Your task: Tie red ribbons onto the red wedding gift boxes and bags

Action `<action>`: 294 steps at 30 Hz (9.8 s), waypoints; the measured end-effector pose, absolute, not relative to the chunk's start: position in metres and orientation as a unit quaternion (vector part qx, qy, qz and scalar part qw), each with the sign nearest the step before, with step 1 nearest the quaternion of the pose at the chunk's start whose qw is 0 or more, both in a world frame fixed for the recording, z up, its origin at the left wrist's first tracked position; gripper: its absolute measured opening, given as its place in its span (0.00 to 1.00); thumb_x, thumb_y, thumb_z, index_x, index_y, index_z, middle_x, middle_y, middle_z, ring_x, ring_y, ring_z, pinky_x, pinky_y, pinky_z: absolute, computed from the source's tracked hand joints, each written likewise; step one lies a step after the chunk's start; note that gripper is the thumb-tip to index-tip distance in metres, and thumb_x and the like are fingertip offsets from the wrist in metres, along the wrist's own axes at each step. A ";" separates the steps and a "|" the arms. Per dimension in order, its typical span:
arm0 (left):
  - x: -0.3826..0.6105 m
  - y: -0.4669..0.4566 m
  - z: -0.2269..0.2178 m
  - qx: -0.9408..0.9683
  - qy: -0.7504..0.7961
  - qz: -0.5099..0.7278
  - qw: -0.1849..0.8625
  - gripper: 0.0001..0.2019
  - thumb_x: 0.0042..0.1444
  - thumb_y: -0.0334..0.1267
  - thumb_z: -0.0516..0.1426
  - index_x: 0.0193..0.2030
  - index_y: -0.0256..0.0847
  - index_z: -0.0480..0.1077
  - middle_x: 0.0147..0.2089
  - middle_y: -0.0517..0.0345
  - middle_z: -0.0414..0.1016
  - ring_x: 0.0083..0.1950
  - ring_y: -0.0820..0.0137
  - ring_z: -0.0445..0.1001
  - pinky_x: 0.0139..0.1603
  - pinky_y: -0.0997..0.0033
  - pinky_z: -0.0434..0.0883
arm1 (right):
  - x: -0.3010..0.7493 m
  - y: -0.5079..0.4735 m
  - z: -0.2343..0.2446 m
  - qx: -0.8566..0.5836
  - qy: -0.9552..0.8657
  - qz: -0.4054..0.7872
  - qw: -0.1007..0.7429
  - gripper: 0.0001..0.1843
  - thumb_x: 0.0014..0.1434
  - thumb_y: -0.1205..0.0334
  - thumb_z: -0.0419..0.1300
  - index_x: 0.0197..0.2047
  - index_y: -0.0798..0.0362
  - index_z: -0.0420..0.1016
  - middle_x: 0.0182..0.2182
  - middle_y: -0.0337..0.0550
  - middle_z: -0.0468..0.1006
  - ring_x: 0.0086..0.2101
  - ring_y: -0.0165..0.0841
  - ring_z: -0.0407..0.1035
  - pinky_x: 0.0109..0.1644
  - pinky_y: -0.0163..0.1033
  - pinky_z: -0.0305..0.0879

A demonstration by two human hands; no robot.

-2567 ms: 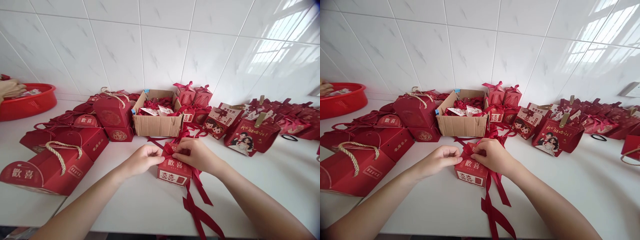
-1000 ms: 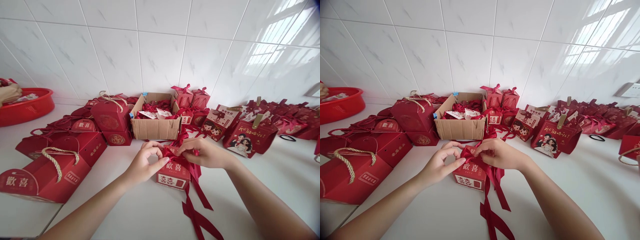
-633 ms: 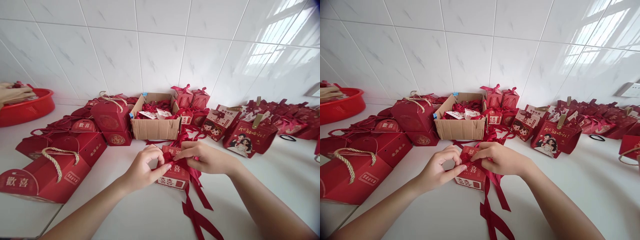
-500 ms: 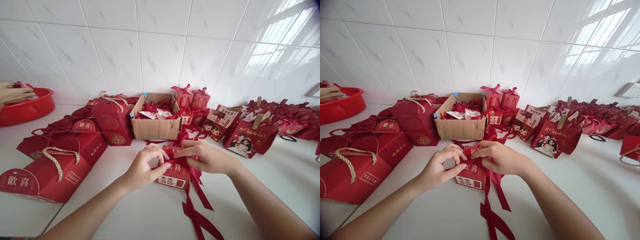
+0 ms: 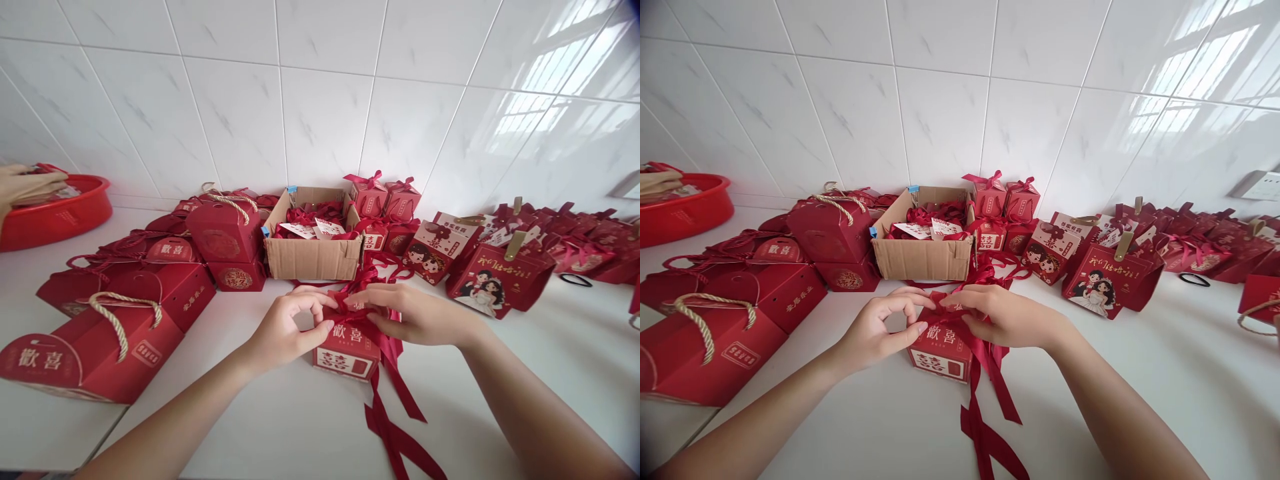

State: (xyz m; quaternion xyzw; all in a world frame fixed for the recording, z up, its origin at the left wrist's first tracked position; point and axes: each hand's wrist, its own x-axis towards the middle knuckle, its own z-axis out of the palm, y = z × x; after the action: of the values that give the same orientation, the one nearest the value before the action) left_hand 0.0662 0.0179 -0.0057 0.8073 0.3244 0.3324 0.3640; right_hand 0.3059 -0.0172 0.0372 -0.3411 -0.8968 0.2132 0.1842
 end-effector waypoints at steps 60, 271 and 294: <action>0.062 0.025 -0.005 0.837 0.311 0.296 0.340 0.11 0.43 0.28 0.50 0.19 0.41 0.48 0.22 0.63 0.58 0.31 0.70 0.58 0.35 0.69 0.56 | 0.301 -0.013 0.032 -0.547 -0.732 0.369 0.168 0.25 0.58 0.40 0.57 0.25 0.54 0.61 0.20 0.33 0.57 0.21 0.24 0.49 0.21 0.32 0.44; 0.083 0.055 0.014 0.863 0.339 0.198 0.318 0.13 0.55 0.51 0.57 0.35 0.42 0.68 0.44 0.54 0.71 0.54 0.59 0.64 0.56 0.57 0.63 | 0.310 -0.003 0.025 -0.487 -0.682 0.472 0.274 0.14 0.55 0.61 0.63 0.32 0.52 0.58 0.25 0.31 0.64 0.24 0.24 0.55 0.27 0.32 0.52; 0.091 0.044 0.007 0.864 0.364 0.255 0.238 0.06 0.57 0.34 0.55 0.29 0.40 0.64 0.32 0.57 0.71 0.33 0.70 0.70 0.33 0.71 0.64 | 0.301 -0.012 0.030 -0.458 -0.691 0.509 0.233 0.10 0.50 0.76 0.56 0.31 0.53 0.60 0.24 0.30 0.64 0.25 0.24 0.55 0.26 0.31 0.51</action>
State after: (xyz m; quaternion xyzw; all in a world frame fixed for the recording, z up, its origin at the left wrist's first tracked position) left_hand 0.0909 0.0435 0.0069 0.8637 0.3643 0.2545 0.2377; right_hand 0.3005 -0.0119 0.0296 -0.4577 -0.6909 0.5089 0.2330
